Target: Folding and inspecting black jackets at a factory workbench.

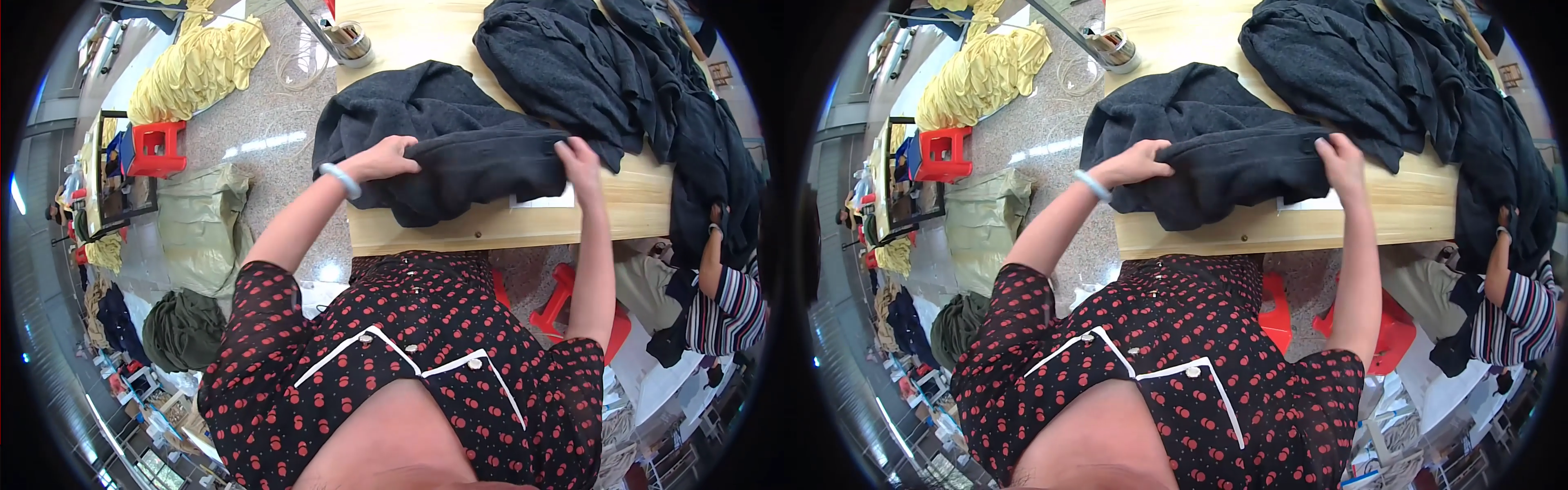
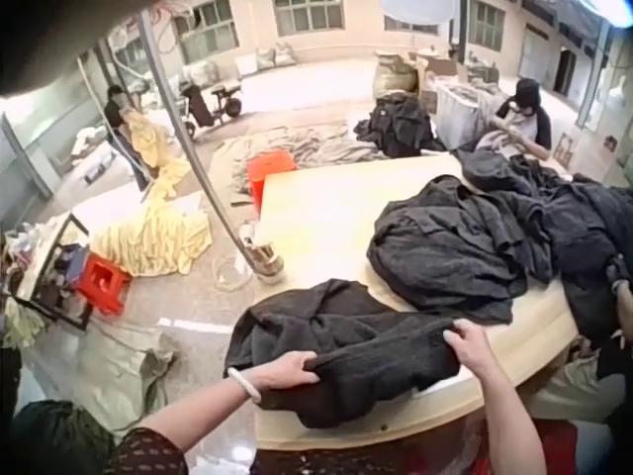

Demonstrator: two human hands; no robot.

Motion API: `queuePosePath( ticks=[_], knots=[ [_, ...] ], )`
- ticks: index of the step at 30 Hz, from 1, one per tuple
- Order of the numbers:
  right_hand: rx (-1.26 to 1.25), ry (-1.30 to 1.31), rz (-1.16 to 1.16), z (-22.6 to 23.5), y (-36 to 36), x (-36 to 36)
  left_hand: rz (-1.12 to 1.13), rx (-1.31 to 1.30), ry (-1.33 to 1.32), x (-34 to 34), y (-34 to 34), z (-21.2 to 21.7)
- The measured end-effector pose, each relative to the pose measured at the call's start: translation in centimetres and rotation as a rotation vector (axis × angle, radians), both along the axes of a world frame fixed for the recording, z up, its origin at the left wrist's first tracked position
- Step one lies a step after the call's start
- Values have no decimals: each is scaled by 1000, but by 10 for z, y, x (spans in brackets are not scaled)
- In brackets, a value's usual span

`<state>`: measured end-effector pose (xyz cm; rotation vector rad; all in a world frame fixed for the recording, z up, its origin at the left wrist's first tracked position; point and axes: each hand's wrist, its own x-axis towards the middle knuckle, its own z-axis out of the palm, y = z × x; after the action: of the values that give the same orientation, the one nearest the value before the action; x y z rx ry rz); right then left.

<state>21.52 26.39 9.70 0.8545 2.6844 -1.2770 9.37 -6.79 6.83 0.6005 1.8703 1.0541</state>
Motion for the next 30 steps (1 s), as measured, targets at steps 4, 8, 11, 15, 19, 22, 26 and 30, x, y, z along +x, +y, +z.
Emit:
queuePosePath(
  ticks=[4,8,11,15,19,22,26,30],
  knots=[
    [231,394,307,-53,-46,-15,-200,-284,316,-5,3,-41],
    [122,380,541,-57,-85,-46,34,-249,34,-14,19,-33],
    [67,268,648,-95,-84,-72,190,-123,-127,-24,42,-50],
    [250,-24,835,-81,-94,-67,97,-138,87,-31,60,-69],
    [420,358,672,-76,-96,-40,-105,-187,340,-26,84,-72],
    [466,467,622,-73,-97,-22,-124,-202,373,-22,93,-77],
    [441,447,592,-75,-94,-6,181,-43,-32,-18,82,-65],
    [447,396,601,-74,-96,-5,103,-90,-69,-15,82,-63]
  ],
)
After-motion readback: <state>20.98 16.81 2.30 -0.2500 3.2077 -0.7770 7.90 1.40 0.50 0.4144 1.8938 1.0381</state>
